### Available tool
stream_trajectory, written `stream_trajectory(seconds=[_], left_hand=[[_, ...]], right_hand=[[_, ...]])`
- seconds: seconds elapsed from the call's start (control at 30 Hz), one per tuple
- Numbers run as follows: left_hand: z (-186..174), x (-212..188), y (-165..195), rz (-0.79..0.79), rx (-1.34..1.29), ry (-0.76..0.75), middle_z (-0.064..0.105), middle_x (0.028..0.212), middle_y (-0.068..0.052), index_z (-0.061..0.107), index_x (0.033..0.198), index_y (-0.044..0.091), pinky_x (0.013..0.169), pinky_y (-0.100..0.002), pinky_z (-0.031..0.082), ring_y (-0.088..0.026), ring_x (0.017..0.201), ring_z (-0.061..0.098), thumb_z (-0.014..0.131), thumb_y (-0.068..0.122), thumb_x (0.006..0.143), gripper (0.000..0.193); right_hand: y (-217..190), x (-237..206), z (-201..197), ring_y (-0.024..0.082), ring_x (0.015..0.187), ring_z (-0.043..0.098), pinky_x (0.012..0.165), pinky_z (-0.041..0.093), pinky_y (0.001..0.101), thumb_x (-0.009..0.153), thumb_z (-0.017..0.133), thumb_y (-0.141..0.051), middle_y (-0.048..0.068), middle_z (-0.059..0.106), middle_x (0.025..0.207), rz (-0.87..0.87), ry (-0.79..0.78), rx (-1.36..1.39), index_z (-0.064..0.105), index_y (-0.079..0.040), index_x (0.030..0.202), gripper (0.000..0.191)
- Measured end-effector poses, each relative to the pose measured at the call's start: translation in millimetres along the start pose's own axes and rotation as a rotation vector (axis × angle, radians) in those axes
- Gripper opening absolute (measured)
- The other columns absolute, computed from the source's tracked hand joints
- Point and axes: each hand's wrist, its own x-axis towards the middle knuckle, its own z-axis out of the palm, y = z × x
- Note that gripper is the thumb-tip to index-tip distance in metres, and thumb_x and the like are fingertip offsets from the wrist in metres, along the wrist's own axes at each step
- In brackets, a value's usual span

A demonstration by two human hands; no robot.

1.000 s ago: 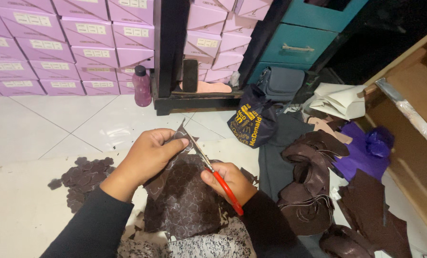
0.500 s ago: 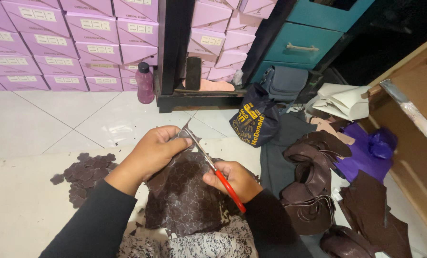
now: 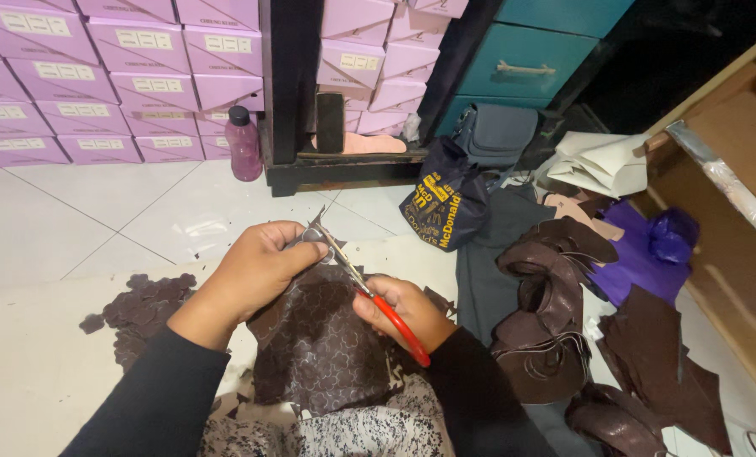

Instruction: The person uses red-handled scissors to cut cloud-shaped pieces from a brown patterned sheet of material. The cut pieces accumulate on the floor to the left while the person continues cutting along the drawn outlines.

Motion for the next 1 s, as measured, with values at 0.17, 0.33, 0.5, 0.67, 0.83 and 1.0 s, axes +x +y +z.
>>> stream_trajectory(seconds=[0.17, 0.33, 0.5, 0.67, 0.83, 1.0], left_hand=[[-3, 0, 0, 0.002, -0.001, 0.002, 0.074, 0.08, -0.001, 0.077, 0.093, 0.0, 0.064, -0.023, 0.05, -0.006, 0.069, 0.062, 0.072, 0.014, 0.088, 0.015], [-6, -3, 1, -0.003, 0.031, 0.022, 0.073, 0.079, -0.002, 0.077, 0.091, -0.001, 0.063, -0.024, 0.049, -0.007, 0.068, 0.061, 0.072, 0.014, 0.089, 0.016], [-4, -6, 7, -0.021, -0.07, -0.005, 0.074, 0.079, -0.004, 0.075, 0.091, -0.002, 0.062, -0.024, 0.051, -0.008, 0.066, 0.064, 0.071, 0.012, 0.088, 0.015], [-2, -9, 12, -0.043, -0.091, 0.001, 0.074, 0.079, -0.004, 0.075, 0.092, -0.002, 0.061, -0.024, 0.051, -0.008, 0.065, 0.063, 0.071, 0.012, 0.089, 0.015], [-2, -9, 11, -0.033, -0.065, 0.006, 0.073, 0.078, -0.004, 0.076, 0.091, -0.002, 0.06, -0.024, 0.05, -0.008, 0.065, 0.062, 0.071, 0.012, 0.089, 0.015], [-3, -8, 8, 0.004, -0.044, 0.016, 0.073, 0.078, -0.001, 0.076, 0.091, -0.001, 0.06, -0.022, 0.049, -0.006, 0.066, 0.062, 0.071, 0.012, 0.088, 0.015]], right_hand=[[-8, 0, 4, 0.004, 0.072, 0.051, 0.063, 0.042, 0.0239, 0.099, 0.064, -0.033, -0.002, 0.059, 0.08, -0.046, -0.039, -0.04, 0.066, 0.0, 0.106, 0.033], [-9, 2, 9, 0.005, 0.081, 0.058, 0.071, 0.05, 0.0248, 0.099, 0.063, -0.033, -0.002, 0.062, 0.089, -0.136, -0.026, -0.055, 0.066, 0.001, 0.104, 0.034], [-7, 2, 9, 0.005, 0.076, 0.053, 0.067, 0.046, 0.0247, 0.102, 0.062, -0.034, -0.001, 0.058, 0.084, -0.136, -0.034, -0.071, 0.065, 0.001, 0.101, 0.035], [-7, -1, 10, 0.007, 0.068, 0.047, 0.06, 0.039, 0.0243, 0.103, 0.059, -0.038, -0.002, 0.052, 0.077, -0.081, -0.07, -0.034, 0.063, -0.001, 0.101, 0.037], [-9, -1, 10, 0.006, 0.075, 0.05, 0.067, 0.044, 0.0239, 0.104, 0.06, -0.039, -0.003, 0.055, 0.082, -0.177, -0.062, -0.081, 0.064, 0.0, 0.103, 0.04], [-9, 0, 11, 0.007, 0.078, 0.057, 0.07, 0.049, 0.025, 0.101, 0.062, -0.038, 0.0, 0.064, 0.085, -0.137, -0.036, -0.081, 0.066, 0.002, 0.106, 0.04]])
